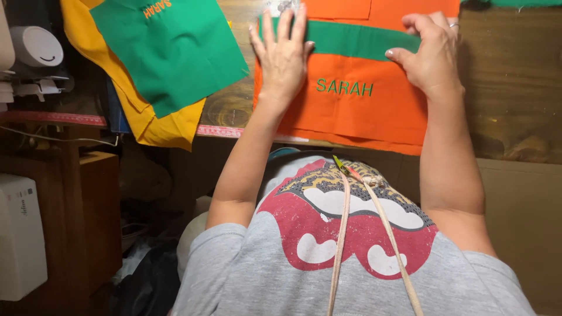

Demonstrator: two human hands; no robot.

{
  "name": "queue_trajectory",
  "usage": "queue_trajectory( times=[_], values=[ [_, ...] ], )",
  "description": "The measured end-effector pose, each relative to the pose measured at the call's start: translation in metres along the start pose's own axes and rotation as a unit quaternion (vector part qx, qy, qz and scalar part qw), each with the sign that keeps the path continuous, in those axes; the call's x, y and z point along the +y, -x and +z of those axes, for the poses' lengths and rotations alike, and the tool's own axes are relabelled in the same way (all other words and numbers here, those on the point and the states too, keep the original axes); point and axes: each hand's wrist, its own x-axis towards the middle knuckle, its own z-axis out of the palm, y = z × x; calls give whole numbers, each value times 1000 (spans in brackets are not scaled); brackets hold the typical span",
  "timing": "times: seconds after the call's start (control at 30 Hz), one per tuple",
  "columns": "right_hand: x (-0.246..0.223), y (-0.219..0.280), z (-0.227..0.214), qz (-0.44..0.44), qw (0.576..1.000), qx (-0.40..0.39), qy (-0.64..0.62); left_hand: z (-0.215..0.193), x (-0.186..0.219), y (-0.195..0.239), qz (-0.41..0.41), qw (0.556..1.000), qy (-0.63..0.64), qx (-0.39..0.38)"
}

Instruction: The person aligns a green fabric strip onto an orange fabric piece with the name 'SARAH' printed on it. They then use scissors to trim the edges of the green strip and cut the orange fabric along the strip's length.

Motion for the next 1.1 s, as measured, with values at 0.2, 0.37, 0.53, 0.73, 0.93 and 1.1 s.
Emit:
queue_trajectory(
  times=[0.2, 0.37, 0.53, 0.73, 0.93, 1.1],
  values=[
    [-6, 9, 6, -62, 997, 29, 35, -34, -24, -13, 34, 990, 125, 50],
    [-37, 31, 8, -244, 948, 204, 14, -22, -39, -6, 45, 979, 177, 92],
    [-43, 32, 3, -257, 947, 193, -4, -25, -43, 4, 53, 952, 189, 235],
    [-31, 24, 12, -76, 973, 214, 41, -5, -48, 6, -42, 971, 147, 183],
    [-14, 14, 11, 13, 974, 224, 39, -5, -50, 4, -89, 965, 146, 200],
    [5, 16, 15, 13, 983, 180, 42, -27, -44, 3, -28, 964, 140, 224]
  ],
)
